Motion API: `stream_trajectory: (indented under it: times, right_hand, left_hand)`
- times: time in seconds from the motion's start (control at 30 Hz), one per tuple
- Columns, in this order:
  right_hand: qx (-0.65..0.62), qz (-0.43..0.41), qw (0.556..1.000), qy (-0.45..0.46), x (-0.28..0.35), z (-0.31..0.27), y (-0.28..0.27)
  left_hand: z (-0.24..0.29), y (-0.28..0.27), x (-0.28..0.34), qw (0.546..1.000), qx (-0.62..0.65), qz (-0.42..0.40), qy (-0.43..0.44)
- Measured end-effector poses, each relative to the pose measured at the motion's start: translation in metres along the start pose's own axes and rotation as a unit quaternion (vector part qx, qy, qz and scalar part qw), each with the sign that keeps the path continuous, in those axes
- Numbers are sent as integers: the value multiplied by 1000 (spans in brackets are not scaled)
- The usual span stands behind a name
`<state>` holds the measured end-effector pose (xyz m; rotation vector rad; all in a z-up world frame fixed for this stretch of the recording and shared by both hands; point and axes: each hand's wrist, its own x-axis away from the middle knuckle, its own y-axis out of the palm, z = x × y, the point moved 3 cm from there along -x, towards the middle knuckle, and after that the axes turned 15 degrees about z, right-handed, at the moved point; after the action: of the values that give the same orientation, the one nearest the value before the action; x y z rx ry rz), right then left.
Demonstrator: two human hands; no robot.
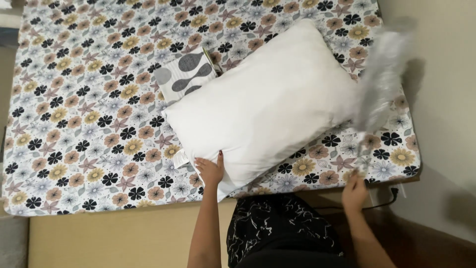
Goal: Dusting a pillow on a bed and then stacking it with others.
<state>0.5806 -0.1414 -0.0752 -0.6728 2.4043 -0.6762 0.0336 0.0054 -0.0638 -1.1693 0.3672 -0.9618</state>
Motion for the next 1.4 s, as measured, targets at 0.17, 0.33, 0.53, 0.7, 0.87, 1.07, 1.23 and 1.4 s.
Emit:
stream_trajectory:
  times: [0.17,0.33,0.53,0.7,0.87,1.07,1.23,1.4]
  right_hand:
    - [95,-117,989,3,37,-27,-28]
    - [168,-90,981,41,-12,54,5]
    - [149,-7,989,13,-48,-76,-23]
    - [178,-288,939,-64,-4,-186,-23]
    - [156,-396,879,-216,-18,-225,-19]
    - [210,-241,926,-200,-82,-241,-2]
    - [246,-311,899,-184,-42,-272,11]
    - [257,-457,822,-220,-31,-347,-23]
  left_hand:
    - [4,-2,12,999,2,42,19]
    - [20,-20,25,999,-1,49,20]
    - [13,-25,33,994,42,87,50]
    - [16,-26,40,993,40,98,44]
    - [22,-36,52,989,68,124,40]
    - [14,-20,47,990,25,132,30]
    - [13,-24,51,986,45,149,53]
    - [22,-35,60,975,124,174,62]
